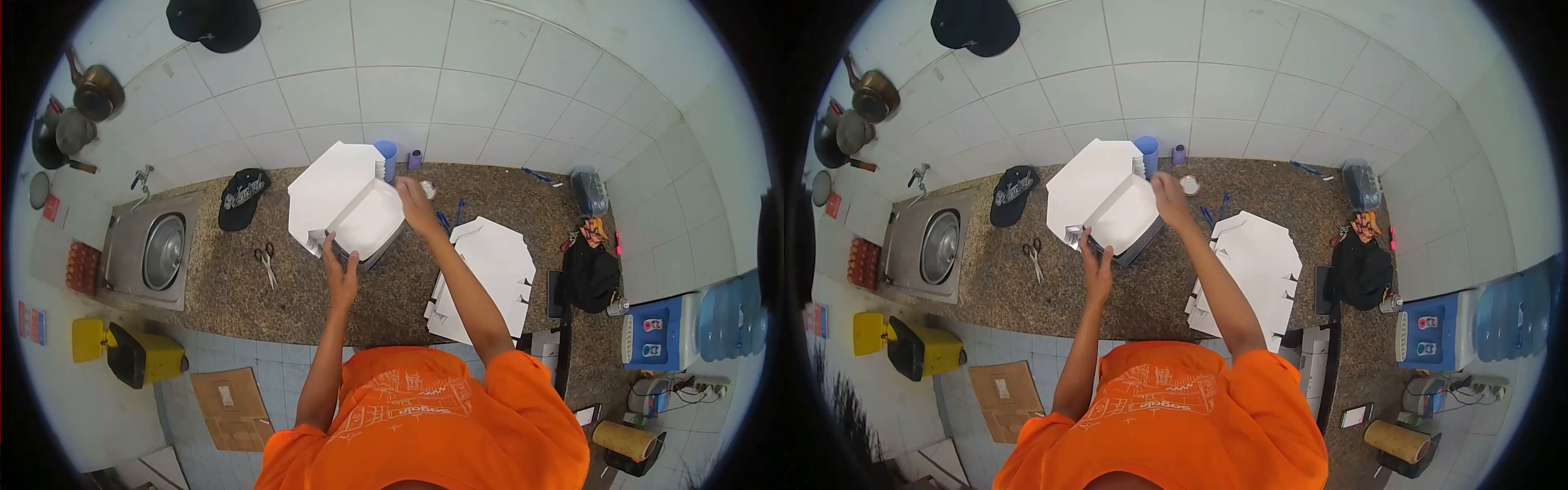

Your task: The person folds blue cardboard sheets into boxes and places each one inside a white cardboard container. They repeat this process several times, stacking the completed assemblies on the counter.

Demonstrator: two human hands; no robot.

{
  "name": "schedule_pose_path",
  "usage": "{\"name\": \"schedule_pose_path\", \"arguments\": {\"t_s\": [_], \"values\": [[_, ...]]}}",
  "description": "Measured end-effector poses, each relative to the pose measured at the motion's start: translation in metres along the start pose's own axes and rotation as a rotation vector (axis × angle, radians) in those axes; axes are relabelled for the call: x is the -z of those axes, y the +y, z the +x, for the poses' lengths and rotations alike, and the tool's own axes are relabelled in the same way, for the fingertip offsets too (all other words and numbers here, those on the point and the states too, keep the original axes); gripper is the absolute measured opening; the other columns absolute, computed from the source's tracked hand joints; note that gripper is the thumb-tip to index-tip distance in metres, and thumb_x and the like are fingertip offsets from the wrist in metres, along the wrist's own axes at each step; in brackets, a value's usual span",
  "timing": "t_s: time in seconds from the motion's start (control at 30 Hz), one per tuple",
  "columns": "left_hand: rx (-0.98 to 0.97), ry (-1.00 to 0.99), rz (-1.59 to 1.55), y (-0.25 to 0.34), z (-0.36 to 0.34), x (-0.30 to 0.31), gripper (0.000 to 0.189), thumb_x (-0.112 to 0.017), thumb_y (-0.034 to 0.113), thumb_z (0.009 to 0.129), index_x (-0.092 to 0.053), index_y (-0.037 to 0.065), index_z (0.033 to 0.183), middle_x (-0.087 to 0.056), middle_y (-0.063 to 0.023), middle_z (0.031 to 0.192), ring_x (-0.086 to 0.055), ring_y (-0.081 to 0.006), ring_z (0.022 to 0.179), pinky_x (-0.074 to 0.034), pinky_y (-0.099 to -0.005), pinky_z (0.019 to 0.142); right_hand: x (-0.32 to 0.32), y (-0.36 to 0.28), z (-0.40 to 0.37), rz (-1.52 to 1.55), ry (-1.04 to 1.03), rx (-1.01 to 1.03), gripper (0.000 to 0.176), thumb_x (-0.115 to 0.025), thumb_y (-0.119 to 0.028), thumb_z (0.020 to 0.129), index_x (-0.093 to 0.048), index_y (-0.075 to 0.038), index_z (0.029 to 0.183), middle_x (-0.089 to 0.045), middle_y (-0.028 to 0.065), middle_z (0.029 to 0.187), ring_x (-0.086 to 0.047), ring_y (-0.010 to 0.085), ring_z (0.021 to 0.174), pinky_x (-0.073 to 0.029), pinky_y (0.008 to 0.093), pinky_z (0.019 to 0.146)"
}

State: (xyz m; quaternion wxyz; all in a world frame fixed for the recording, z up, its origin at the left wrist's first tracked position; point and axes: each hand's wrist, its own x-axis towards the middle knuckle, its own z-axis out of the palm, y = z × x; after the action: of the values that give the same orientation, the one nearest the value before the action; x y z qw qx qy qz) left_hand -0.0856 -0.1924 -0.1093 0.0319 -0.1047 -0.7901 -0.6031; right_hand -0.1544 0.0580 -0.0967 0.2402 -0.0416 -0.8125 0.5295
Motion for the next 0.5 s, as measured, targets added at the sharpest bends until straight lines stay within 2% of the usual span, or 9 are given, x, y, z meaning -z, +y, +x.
{"name": "schedule_pose_path", "arguments": {"t_s": [0.07, 0.13, 0.2, 0.27, 0.4, 0.47, 0.5], "values": [[-0.049, -0.012, -0.09, -0.008, -0.001, 0.0, 0.068, -0.06, 0.029, 0.102, -0.027, 0.005, 0.157, -0.028, -0.0266, 0.159, -0.026, -0.0424, 0.149, -0.02, -0.0508, 0.122, 0.038, -0.005, -0.057, -0.197, 0.042, 0.061, 0.046, -0.06, -0.04, 0.101, -0.06, -0.002, 0.127, -0.062, 0.0201, 0.13, -0.057, 0.0382, 0.123, -0.043, 0.0477, 0.106], [-0.036, -0.016, -0.141, -0.01, -0.004, -0.001, 0.069, -0.06, 0.029, 0.102, -0.027, 0.004, 0.157, -0.028, -0.0267, 0.159, -0.025, -0.0423, 0.15, -0.019, -0.0506, 0.123, 0.083, 0.008, -0.126, -0.354, -0.237, -0.095, 0.07, -0.07, -0.051, 0.092, -0.051, -0.006, 0.141, -0.052, 0.0234, 0.144, -0.049, 0.0443, 0.133, -0.04, 0.0507, 0.109], [-0.026, -0.022, -0.188, -0.006, -0.004, -0.001, 0.07, -0.06, 0.029, 0.102, -0.026, 0.004, 0.157, -0.027, -0.0267, 0.16, -0.024, -0.0423, 0.15, -0.018, -0.0505, 0.123, 0.124, 0.032, -0.207, -0.792, -0.506, -0.182, 0.101, -0.083, -0.057, 0.076, -0.038, -0.012, 0.155, -0.03, 0.0296, 0.161, -0.026, 0.0493, 0.15, -0.033, 0.0573, 0.117], [0.001, -0.019, -0.081, 0.002, -0.004, 0.0, 0.07, -0.059, 0.027, 0.103, -0.024, 0.002, 0.158, -0.024, -0.0272, 0.161, -0.023, -0.0417, 0.151, -0.017, -0.0502, 0.124, 0.153, -0.004, -0.247, -0.849, -0.819, -0.538, 0.122, -0.092, -0.055, 0.063, -0.028, -0.018, 0.161, -0.003, 0.0324, 0.167, -0.006, 0.054, 0.154, -0.025, 0.0672, 0.119], [-0.008, -0.033, -0.049, 0.005, -0.004, -0.009, 0.073, -0.061, 0.024, 0.101, -0.022, 0.001, 0.158, -0.024, -0.0274, 0.161, -0.022, -0.042, 0.152, -0.019, -0.0514, 0.124, 0.173, 0.014, -0.308, -0.86, -0.852, -0.566, 0.124, -0.096, -0.047, 0.061, -0.027, -0.022, 0.161, 0.001, 0.0267, 0.17, -0.003, 0.0511, 0.155, -0.025, 0.0736, 0.116], [-0.139, 0.216, -0.139, 0.017, -0.02, -0.021, 0.071, -0.063, 0.016, 0.1, -0.024, 0.004, 0.157, -0.027, -0.0219, 0.161, -0.02, -0.0367, 0.153, -0.016, -0.0493, 0.124, 0.182, 0.027, -0.314, -0.779, -0.813, -0.495, 0.109, -0.095, -0.039, 0.064, -0.038, -0.023, 0.156, -0.006, 0.0209, 0.171, -0.007, 0.0499, 0.156, -0.029, 0.0669, 0.117], [-0.364, 0.291, 0.028, 0.038, -0.027, -0.02, 0.063, -0.064, 0.012, 0.099, -0.033, 0.003, 0.152, -0.037, -0.0208, 0.155, -0.03, -0.0339, 0.149, -0.024, -0.0474, 0.122, 0.19, 0.035, -0.314, -0.775, -0.8, -0.512, 0.109, -0.095, -0.039, 0.064, -0.038, -0.023, 0.156, -0.006, 0.0209, 0.171, -0.007, 0.0499, 0.156, -0.029, 0.0669, 0.117]]}}
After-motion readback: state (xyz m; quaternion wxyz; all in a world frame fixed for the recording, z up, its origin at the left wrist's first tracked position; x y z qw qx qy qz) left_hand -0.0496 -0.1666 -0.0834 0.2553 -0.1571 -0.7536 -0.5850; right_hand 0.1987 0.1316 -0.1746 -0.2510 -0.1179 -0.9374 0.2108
